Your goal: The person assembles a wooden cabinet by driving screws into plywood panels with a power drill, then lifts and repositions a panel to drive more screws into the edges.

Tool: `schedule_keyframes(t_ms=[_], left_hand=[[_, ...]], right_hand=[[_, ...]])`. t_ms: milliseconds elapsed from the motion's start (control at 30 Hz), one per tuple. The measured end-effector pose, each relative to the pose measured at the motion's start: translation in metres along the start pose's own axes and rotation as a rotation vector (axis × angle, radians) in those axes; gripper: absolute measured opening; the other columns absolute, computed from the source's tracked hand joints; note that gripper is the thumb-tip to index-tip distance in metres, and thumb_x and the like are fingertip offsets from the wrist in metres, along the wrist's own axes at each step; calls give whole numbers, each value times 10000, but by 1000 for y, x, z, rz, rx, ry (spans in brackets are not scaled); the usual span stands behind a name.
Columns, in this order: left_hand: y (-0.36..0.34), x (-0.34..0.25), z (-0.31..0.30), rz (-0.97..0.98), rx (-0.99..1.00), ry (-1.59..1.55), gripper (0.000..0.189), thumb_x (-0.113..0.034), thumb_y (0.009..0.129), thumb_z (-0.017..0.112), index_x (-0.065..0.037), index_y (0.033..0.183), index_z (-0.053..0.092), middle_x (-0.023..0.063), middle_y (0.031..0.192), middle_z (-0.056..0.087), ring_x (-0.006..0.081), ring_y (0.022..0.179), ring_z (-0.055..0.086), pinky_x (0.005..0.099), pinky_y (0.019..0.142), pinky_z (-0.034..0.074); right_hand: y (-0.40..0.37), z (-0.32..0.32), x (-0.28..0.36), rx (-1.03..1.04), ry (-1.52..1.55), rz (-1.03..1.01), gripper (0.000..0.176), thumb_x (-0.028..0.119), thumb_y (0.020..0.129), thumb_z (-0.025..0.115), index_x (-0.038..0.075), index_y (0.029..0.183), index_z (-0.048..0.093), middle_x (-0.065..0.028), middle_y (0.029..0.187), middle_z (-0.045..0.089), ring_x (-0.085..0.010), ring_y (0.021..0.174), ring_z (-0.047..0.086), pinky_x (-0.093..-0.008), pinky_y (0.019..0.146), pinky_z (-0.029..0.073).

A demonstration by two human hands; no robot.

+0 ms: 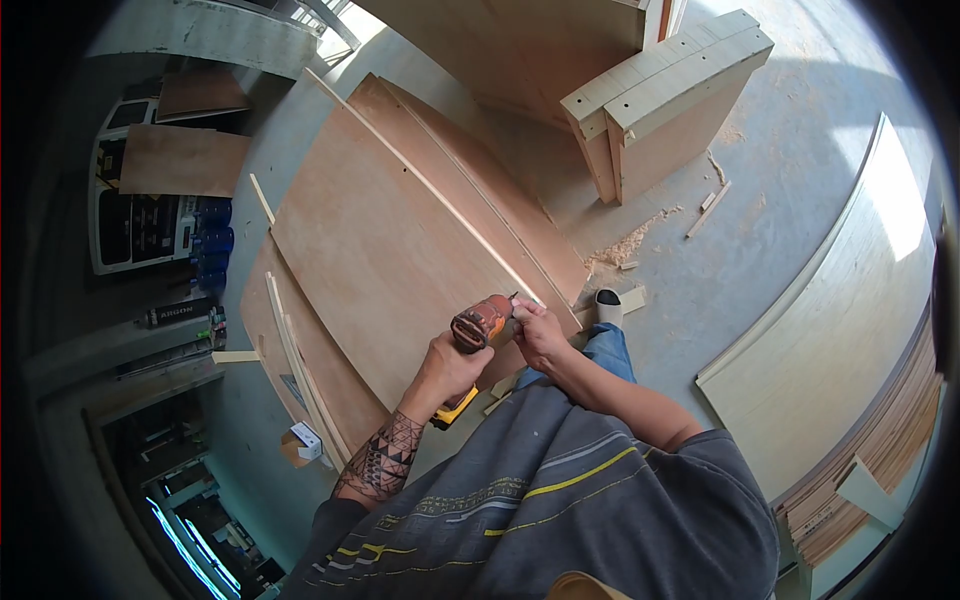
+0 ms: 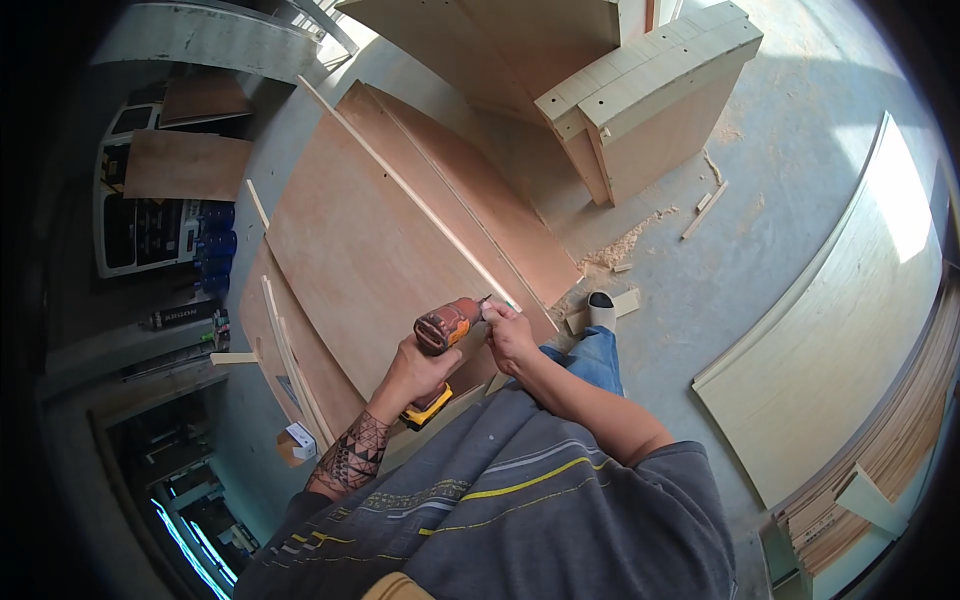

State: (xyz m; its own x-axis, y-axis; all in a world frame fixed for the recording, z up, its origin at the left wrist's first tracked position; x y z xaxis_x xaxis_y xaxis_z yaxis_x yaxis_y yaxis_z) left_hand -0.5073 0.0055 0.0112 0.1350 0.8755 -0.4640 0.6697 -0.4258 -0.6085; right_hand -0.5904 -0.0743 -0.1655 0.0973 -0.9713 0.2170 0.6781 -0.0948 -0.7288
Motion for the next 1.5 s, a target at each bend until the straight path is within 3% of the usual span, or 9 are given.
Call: schedule_keyframes(t_ms=[300,600,700,867,1033,1133,1267,1333,1500], left_hand=[[6,-7,-5,-98,43,12,385,-285,849,735,67,1003,715,254,922,755,344,950,775,418,827,596],[18,-12,1,-121,89,65,353,-277,881,688,45,1026,709,231,925,752,309,926,771,409,827,591],[21,-11,9,-136,67,68,348,-273,883,686,44,1025,710,233,926,752,313,940,769,408,839,591],[24,0,21,-14,-16,20,308,-256,906,674,36,999,706,183,853,748,276,848,773,406,772,598],[20,23,36,-255,90,-168,239,-236,944,672,2,948,695,50,698,675,129,576,685,327,535,548],[23,23,36,-85,-33,-31,206,-219,949,685,-17,987,698,23,679,653,101,563,657,294,512,535],[22,22,34,-183,-12,-170,183,-202,954,693,-33,1025,697,-12,673,623,78,548,618,269,510,524],[18,28,35,-314,83,-321,265,-248,934,704,6,1010,720,55,694,678,140,596,680,324,568,564],[-14,56,21,-207,-40,-475,259,-230,933,743,-9,1065,711,20,731,674,91,614,659,279,576,559]], right_hand=[[-5,0,3,18,16,67,115,224,1031,679,117,1068,699,57,764,600,-51,587,462,-229,527,367],[-25,-33,11,119,-341,188,126,150,984,635,70,1064,691,-20,815,675,-78,632,542,-225,564,420],[-24,-45,22,64,-576,68,158,165,972,648,30,1048,677,-57,810,687,-121,648,579,-293,595,478],[-46,-30,78,-102,-1088,-451,233,175,917,733,2,1040,636,-151,797,673,-289,706,645,-433,701,531],[-35,-25,78,-74,-1225,-490,343,191,896,775,49,1154,600,-172,915,638,-343,843,681,-448,769,543],[-34,-17,78,-64,-1271,-548,384,197,899,779,70,1203,581,-194,1028,605,-369,886,678,-472,792,545],[-38,-15,79,-75,-1325,-574,397,188,902,791,45,1216,594,-179,1074,598,-334,911,658,-444,816,544],[-35,-16,76,-43,-1340,-587,384,181,912,770,52,1223,585,-194,1075,592,-360,901,670,-464,808,547],[-17,-35,90,11,-1299,-466,342,115,940,683,-6,1235,561,-227,1062,604,-356,874,684,-484,797,549]])
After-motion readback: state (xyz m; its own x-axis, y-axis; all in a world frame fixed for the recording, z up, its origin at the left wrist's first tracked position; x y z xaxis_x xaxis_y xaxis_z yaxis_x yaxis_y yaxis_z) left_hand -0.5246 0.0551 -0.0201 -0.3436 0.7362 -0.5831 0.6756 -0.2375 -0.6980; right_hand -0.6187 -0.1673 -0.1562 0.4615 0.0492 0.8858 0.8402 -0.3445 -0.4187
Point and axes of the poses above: each hand's wrist, its own y-axis towards the middle knuckle, its own z-axis out of the palm, x = y × z, the point moved 7 cm from there along y, towards the middle knuckle
